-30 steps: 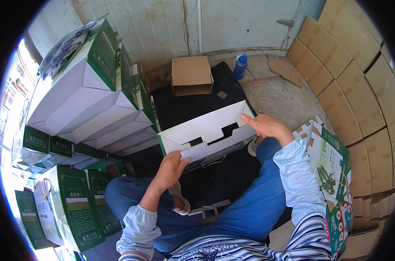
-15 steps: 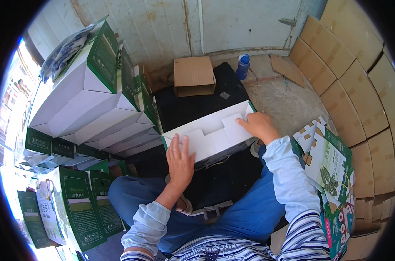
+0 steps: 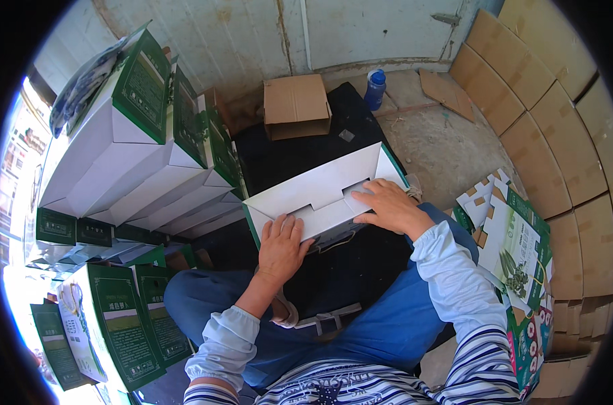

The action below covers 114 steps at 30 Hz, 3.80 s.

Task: The person folds flat cardboard sheets into packaging boxes by hand and stacks the assembled boxes onto a pile.

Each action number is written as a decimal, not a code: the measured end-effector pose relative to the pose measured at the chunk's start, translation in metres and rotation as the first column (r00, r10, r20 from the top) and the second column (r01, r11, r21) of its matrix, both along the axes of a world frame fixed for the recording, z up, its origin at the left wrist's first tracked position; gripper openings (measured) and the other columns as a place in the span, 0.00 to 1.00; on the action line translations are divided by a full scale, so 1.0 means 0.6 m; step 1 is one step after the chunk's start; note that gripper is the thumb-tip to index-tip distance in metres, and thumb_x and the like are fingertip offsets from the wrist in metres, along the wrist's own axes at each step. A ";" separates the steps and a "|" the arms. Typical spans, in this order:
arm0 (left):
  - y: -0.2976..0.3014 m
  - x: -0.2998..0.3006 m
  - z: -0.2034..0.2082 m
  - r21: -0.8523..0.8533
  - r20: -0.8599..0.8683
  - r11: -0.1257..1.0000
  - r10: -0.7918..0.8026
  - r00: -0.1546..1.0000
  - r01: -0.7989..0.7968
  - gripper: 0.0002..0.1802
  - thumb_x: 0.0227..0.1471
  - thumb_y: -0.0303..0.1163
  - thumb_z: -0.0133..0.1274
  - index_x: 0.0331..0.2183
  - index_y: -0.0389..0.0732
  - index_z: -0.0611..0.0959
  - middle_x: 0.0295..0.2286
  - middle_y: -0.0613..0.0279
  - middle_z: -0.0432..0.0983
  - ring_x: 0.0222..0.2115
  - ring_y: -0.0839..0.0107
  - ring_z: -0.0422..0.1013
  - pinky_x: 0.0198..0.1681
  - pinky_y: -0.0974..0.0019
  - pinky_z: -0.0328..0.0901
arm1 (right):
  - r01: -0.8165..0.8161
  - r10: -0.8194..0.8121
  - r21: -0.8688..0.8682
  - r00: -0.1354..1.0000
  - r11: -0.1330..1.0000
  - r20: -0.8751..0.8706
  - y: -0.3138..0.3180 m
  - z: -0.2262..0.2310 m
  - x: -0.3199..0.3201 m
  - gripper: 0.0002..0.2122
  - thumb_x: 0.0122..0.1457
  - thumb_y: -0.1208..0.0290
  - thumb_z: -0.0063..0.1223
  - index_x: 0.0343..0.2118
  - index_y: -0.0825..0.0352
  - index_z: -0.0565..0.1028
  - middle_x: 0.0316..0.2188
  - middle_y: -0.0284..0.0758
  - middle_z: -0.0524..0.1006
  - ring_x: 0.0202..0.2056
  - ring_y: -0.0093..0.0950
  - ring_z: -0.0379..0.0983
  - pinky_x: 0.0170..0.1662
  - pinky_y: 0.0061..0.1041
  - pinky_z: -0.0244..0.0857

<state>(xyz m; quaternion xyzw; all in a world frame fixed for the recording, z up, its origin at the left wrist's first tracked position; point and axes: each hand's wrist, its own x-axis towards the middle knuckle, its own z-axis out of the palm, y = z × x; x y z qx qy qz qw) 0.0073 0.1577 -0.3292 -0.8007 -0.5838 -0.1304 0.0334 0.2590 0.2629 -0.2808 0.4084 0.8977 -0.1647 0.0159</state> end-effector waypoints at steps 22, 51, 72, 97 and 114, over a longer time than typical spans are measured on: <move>-0.011 -0.141 -0.079 -0.825 0.540 0.558 0.825 -0.167 0.089 0.50 0.45 0.74 0.30 0.53 0.40 0.67 0.49 0.48 0.66 0.49 0.55 0.64 0.50 0.55 0.60 | 0.426 -0.936 -0.863 0.326 0.271 -0.133 0.091 -0.141 0.147 0.39 0.50 0.29 0.28 0.43 0.64 0.72 0.33 0.36 0.75 0.35 0.27 0.71 0.39 0.28 0.64; -0.039 -0.123 -0.024 -0.579 0.723 0.783 0.622 -0.301 0.227 0.28 0.56 0.50 0.39 0.53 0.44 0.65 0.47 0.59 0.67 0.49 0.66 0.62 0.52 0.60 0.58 | 0.031 -0.921 -0.929 0.146 0.369 -0.361 0.046 -0.171 0.189 0.20 0.58 0.56 0.43 0.48 0.65 0.70 0.39 0.34 0.74 0.34 0.27 0.72 0.35 0.24 0.66; 0.024 -0.101 -0.009 -0.363 0.549 0.787 0.613 0.569 -0.498 0.26 0.50 0.49 0.49 0.28 0.30 0.75 0.24 0.44 0.74 0.29 0.51 0.72 0.33 0.59 0.64 | 0.633 -0.606 0.058 0.760 0.772 -0.232 0.049 -0.040 0.067 0.28 0.47 0.46 0.54 0.35 0.73 0.72 0.29 0.45 0.77 0.34 0.41 0.74 0.39 0.34 0.66; -0.026 -0.085 -0.008 -0.499 0.438 0.816 0.526 0.729 -0.290 0.24 0.44 0.42 0.44 0.33 0.29 0.76 0.34 0.40 0.71 0.39 0.48 0.67 0.44 0.56 0.61 | 0.385 -0.637 -0.633 0.737 0.671 -0.226 0.042 -0.061 0.078 0.24 0.52 0.62 0.48 0.53 0.62 0.65 0.46 0.46 0.70 0.45 0.38 0.69 0.48 0.31 0.61; -0.037 -0.071 0.024 -0.485 0.320 0.814 0.505 0.801 -0.320 0.26 0.50 0.44 0.45 0.44 0.33 0.70 0.33 0.45 0.73 0.36 0.50 0.71 0.41 0.56 0.64 | 0.359 -0.398 -0.292 0.913 0.887 -0.086 0.038 -0.074 0.084 0.19 0.46 0.71 0.59 0.42 0.62 0.68 0.40 0.45 0.72 0.44 0.43 0.68 0.46 0.35 0.61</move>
